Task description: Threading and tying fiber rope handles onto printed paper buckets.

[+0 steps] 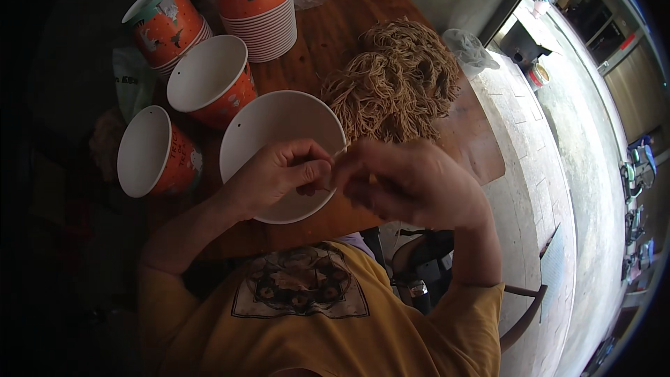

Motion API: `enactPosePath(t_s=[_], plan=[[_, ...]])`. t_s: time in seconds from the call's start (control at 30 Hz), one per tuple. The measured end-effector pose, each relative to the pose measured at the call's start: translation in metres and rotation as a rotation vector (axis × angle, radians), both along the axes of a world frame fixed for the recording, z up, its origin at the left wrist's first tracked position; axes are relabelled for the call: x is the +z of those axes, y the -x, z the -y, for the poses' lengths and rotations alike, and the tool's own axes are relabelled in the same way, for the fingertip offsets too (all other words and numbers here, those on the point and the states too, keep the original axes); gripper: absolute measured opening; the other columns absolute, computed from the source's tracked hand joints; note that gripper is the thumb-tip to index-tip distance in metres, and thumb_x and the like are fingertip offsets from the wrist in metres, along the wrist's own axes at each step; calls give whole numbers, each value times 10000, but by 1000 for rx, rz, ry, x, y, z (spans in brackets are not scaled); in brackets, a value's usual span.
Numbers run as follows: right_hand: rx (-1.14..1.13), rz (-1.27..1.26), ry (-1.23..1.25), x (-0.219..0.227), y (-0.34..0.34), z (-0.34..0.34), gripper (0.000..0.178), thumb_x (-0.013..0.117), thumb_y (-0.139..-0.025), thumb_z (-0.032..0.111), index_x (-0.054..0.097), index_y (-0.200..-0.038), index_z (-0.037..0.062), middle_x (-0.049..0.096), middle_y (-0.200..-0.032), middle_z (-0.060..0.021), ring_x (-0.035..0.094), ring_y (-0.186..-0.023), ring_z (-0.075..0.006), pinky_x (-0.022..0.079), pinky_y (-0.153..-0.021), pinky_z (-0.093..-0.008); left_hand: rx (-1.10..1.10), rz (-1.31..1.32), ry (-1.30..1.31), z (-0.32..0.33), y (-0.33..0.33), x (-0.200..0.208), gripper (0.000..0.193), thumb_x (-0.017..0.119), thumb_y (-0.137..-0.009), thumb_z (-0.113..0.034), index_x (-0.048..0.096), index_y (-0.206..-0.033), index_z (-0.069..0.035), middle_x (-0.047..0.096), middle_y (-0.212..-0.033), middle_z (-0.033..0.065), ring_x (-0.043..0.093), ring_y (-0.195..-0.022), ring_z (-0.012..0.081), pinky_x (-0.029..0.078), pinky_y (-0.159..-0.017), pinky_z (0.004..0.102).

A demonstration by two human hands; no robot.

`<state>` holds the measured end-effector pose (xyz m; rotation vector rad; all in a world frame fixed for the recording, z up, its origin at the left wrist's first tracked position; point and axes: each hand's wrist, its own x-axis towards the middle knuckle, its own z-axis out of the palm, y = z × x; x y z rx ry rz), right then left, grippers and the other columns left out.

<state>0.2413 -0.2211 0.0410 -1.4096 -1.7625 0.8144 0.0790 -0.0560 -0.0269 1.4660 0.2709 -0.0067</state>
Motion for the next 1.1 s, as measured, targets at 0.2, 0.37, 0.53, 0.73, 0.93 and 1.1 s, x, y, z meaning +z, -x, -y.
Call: enactPosePath(t_s=[0.2, 0.37, 0.53, 0.73, 0.93, 1.1], plan=[[-103, -403, -209, -14, -4, -35, 121, 526, -902, 20, 543, -1018, -11, 585, -983, -69, 603, -801, -92, 498, -700, -244, -47, -3, -114, 5, 0, 10, 160, 558, -943, -150, 610, -1012, -14, 641, -904, 16, 587, -839, 59, 483, -752, 220], [-129, -200, -174, -26, -10, -56, 118, 512, -915, 20, 547, -1026, 1, 577, -966, -45, 586, -785, -87, 481, -710, -236, -13, 125, -137, 13, -1, 6, 143, 563, -933, -126, 612, -993, -5, 644, -915, 25, 589, -883, 67, 470, -811, 231], [-34, -282, -154, -26, -11, -67, 114, 507, -926, 28, 548, -1029, 1, 569, -955, -28, 561, -811, -68, 460, -726, -222, -25, -51, -49, 15, -8, 15, 151, 568, -924, -126, 617, -988, 2, 645, -922, 24, 589, -923, 94, 451, -865, 252], [-14, -364, -124, -36, -21, -75, 103, 508, -945, 55, 543, -1027, 3, 557, -969, -23, 544, -801, -69, 453, -719, -225, -47, 42, -88, 16, -17, 6, 196, 573, -924, -144, 652, -1031, 0, 662, -929, 29, 592, -903, 81, 453, -832, 238], [-102, -264, -75, -48, -24, -82, 99, 505, -948, 50, 547, -1033, 21, 542, -1026, -23, 540, -820, -79, 461, -728, -237, -61, 66, -91, 19, -24, -1, 219, 571, -930, -173, 673, -1030, -7, 665, -874, 20, 577, -887, 57, 446, -810, 221], [-354, 386, -421, -58, -32, -76, 119, 542, -887, -1, 589, -996, 11, 601, -974, -75, 594, -888, -184, 474, -779, -301, -75, -16, -36, 15, -30, 5, 227, 563, -939, -188, 674, -1037, -17, 620, -826, -21, 525, -784, 34, 431, -739, 207]])
